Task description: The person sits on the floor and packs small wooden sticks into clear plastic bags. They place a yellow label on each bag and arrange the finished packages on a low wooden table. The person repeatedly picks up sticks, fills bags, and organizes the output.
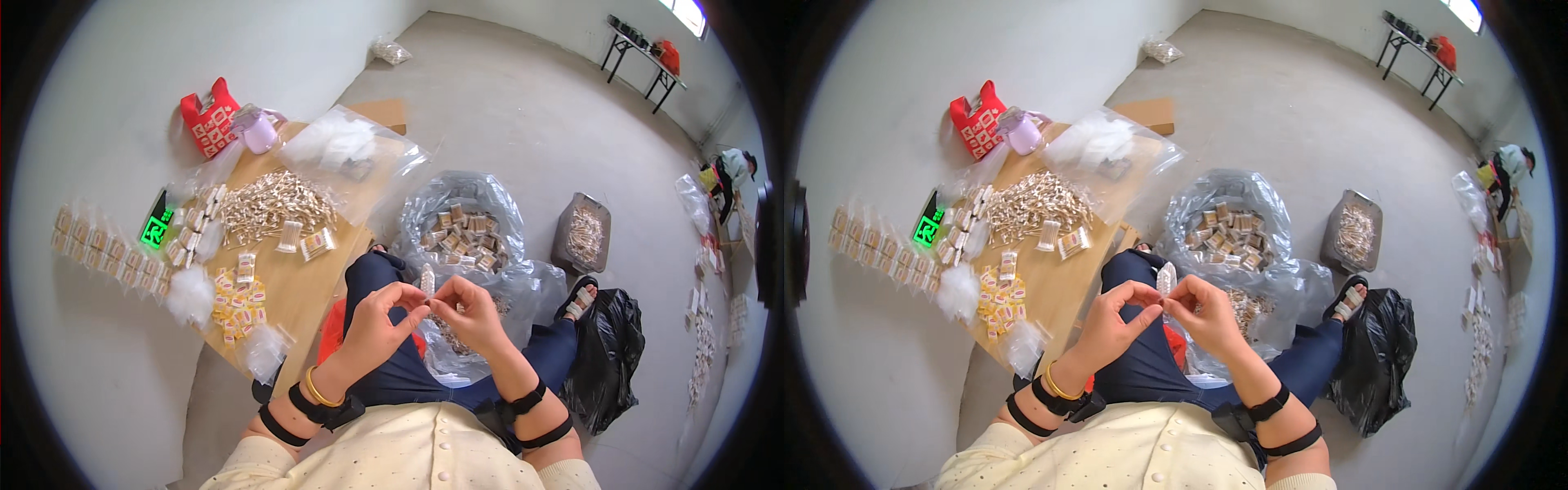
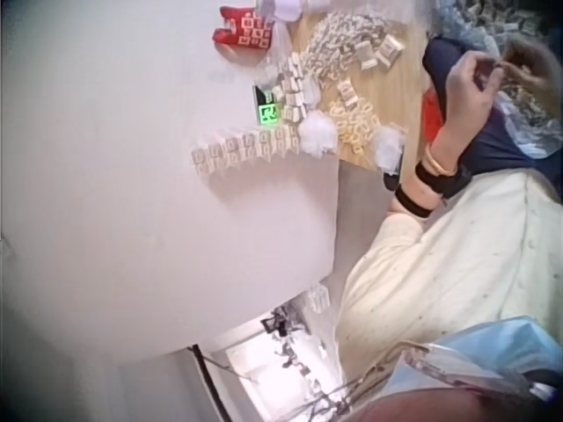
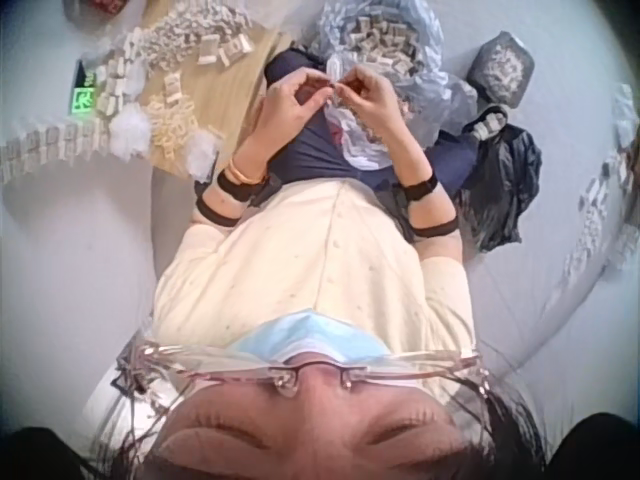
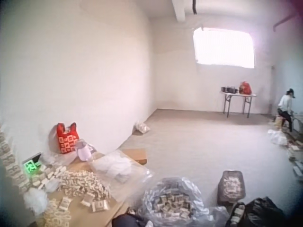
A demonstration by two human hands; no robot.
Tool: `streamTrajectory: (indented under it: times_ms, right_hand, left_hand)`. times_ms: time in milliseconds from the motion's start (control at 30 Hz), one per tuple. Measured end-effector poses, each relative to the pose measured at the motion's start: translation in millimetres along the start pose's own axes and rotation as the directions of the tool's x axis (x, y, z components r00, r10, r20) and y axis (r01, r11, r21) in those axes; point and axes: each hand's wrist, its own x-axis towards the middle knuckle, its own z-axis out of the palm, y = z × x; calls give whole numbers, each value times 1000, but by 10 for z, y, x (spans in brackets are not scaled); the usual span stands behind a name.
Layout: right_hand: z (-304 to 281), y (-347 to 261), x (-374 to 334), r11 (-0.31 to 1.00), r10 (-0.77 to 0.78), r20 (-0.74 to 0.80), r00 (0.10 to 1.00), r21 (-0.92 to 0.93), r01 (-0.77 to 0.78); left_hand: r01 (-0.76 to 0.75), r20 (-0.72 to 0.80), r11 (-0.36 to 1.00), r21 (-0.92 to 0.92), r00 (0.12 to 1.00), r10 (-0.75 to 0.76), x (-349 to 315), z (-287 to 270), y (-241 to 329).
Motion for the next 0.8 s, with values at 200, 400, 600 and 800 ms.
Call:
streamTrajectory:
  times_ms: [200, 400, 600, 800]
  right_hand:
    - [13, -89, -87, 992, -95, -25, 995, -91, 93]
    - [-98, -94, -104, 918, 46, 48, 998, 393, -61]
    - [-249, -71, -74, 827, 28, 37, 999, 560, -44]
    - [-264, -5, -51, 659, -30, 143, 989, 747, -88]
  left_hand:
    - [-39, 0, 996, 79, 999, 39, 111, 111, 82]
    - [-63, 11, 992, -113, 998, 65, 164, 118, -7]
    - [-187, -65, 981, 46, 980, 190, 175, 72, -56]
    - [238, 154, 730, -641, 971, -181, 264, 185, -405]
